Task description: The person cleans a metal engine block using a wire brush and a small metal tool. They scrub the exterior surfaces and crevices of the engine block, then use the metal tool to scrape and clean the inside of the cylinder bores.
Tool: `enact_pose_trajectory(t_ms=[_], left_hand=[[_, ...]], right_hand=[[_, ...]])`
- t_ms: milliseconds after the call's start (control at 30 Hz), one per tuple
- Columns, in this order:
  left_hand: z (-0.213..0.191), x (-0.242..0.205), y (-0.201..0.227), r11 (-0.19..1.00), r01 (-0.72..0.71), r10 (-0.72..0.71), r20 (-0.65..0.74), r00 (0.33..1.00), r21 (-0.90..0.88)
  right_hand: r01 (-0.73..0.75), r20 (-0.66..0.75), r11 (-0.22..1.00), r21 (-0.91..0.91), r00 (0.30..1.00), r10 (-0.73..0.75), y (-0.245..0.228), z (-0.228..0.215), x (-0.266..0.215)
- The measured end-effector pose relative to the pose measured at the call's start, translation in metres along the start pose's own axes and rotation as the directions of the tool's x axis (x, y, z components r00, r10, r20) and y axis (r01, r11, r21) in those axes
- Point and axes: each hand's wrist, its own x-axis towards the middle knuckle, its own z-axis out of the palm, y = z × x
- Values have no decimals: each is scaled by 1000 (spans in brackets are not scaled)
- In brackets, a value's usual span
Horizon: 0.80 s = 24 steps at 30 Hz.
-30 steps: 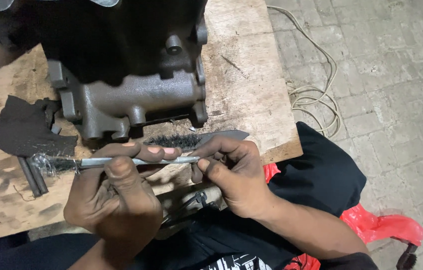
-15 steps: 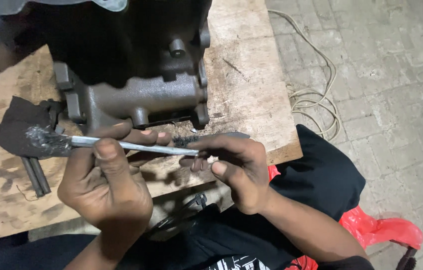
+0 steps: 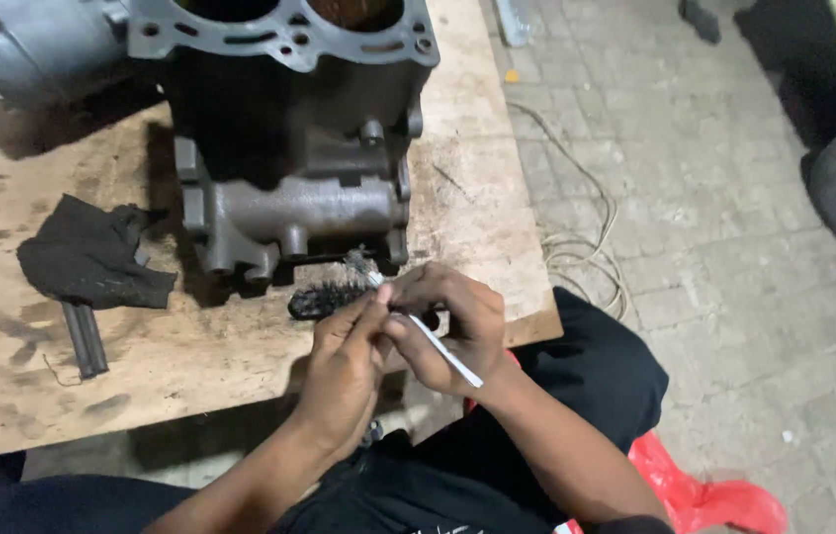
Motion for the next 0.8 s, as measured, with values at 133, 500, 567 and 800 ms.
enact_pose_trajectory(t_ms=[133, 500, 567, 800], left_hand=[[-1, -1, 38, 826, -145, 126, 72, 989, 544], [-64, 52, 169, -757, -418, 210, 792, 573, 503], [-85, 70, 158, -742, -447, 203, 803, 560, 499], [-94, 68, 153, -706, -483, 183, 793, 582, 518]], right_hand=[[-139, 58, 990, 7, 989, 139, 13, -16, 6], [94, 109, 917, -387, 992, -56, 98, 29, 40], [-15, 252, 995, -97, 967, 39, 61, 37, 38], [-18, 203, 981, -191, 978, 58, 85, 15, 29]])
